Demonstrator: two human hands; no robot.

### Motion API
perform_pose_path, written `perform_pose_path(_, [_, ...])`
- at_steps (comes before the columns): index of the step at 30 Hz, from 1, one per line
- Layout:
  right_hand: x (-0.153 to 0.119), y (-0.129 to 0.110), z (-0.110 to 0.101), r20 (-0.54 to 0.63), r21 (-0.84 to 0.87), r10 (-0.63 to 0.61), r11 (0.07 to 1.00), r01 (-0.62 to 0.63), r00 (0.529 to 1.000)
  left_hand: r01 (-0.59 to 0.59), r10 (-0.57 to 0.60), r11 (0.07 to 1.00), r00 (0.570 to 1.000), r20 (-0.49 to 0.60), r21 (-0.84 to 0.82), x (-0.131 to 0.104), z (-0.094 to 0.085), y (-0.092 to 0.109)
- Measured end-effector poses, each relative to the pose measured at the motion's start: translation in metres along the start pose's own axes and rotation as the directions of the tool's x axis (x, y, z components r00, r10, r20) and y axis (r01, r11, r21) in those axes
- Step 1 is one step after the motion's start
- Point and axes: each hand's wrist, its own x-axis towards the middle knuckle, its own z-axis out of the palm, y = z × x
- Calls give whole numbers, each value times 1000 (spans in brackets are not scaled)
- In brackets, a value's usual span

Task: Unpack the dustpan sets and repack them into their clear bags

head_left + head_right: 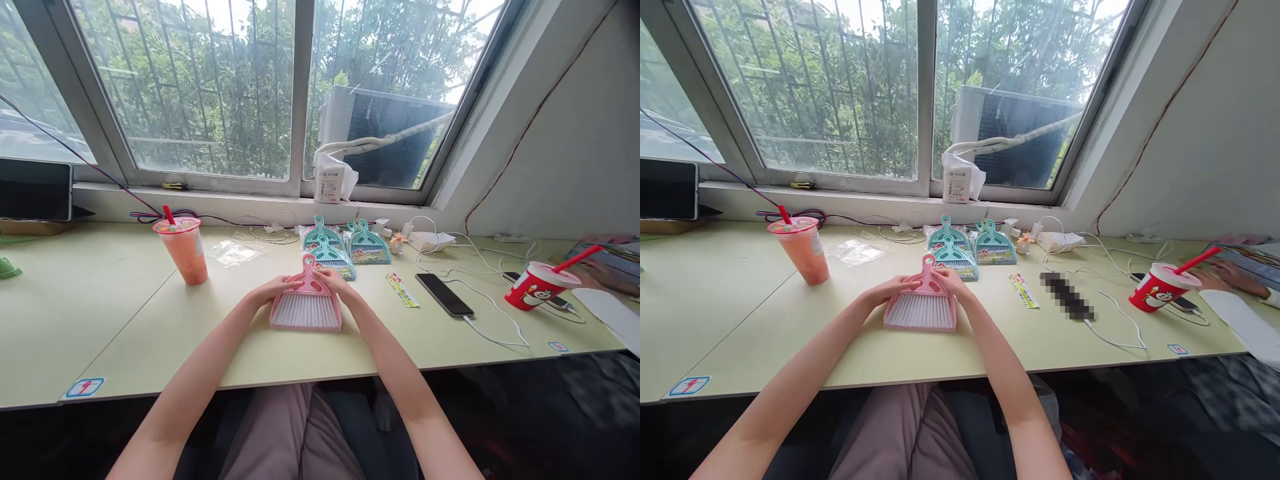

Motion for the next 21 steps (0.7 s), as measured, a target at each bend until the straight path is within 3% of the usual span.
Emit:
perform_pose_path(2, [-2, -1, -29, -99, -169, 46, 984, -62, 994, 16, -17, 1000, 995, 103, 10, -3, -4, 0])
perform_pose_path(3, [-5, 0, -46, -297, -281, 41, 951, -128, 954, 10, -12, 1000, 993, 118, 18, -4, -6, 0])
perform_pose_path(4, [-9, 3, -64, -519, -376, -11, 901, -216, 855, -5, 3, 1000, 993, 118, 21, -4, -7, -1])
perform_pose_path(5, [-15, 8, -83, -693, -425, -68, 843, -330, 718, -22, 19, 1000, 993, 119, 18, -4, -8, -1])
perform_pose_path(7, [-27, 22, -113, -865, -416, -136, 734, -537, 483, -58, 58, 998, 992, 114, -5, -2, -9, -2])
perform_pose_path(8, [-32, 30, -125, -905, -370, -108, 677, -636, 411, -73, 75, 997, 992, 99, -19, -1, -10, -2])
perform_pose_path(9, [-37, 38, -134, -926, -320, -45, 618, -718, 374, -88, 90, 996, 993, 73, -31, 0, -11, -2])
perform_pose_path(11, [-41, 51, -143, -928, -263, 90, 527, -808, 361, -126, 125, 991, 992, -13, -48, 2, -13, -1])
perform_pose_path(13, [-39, 57, -146, -897, -303, 143, 488, -818, 418, -172, 164, 983, 980, -109, -67, 3, -16, -1])
perform_pose_path(16, [-30, 57, -145, -831, -433, 134, 453, -779, 540, -226, 192, 968, 946, -261, -107, 7, -23, -6])
perform_pose_path(21, [-19, 55, -142, -785, -533, 97, 399, -747, 612, -220, 114, 950, 905, -409, -220, 19, -40, -22])
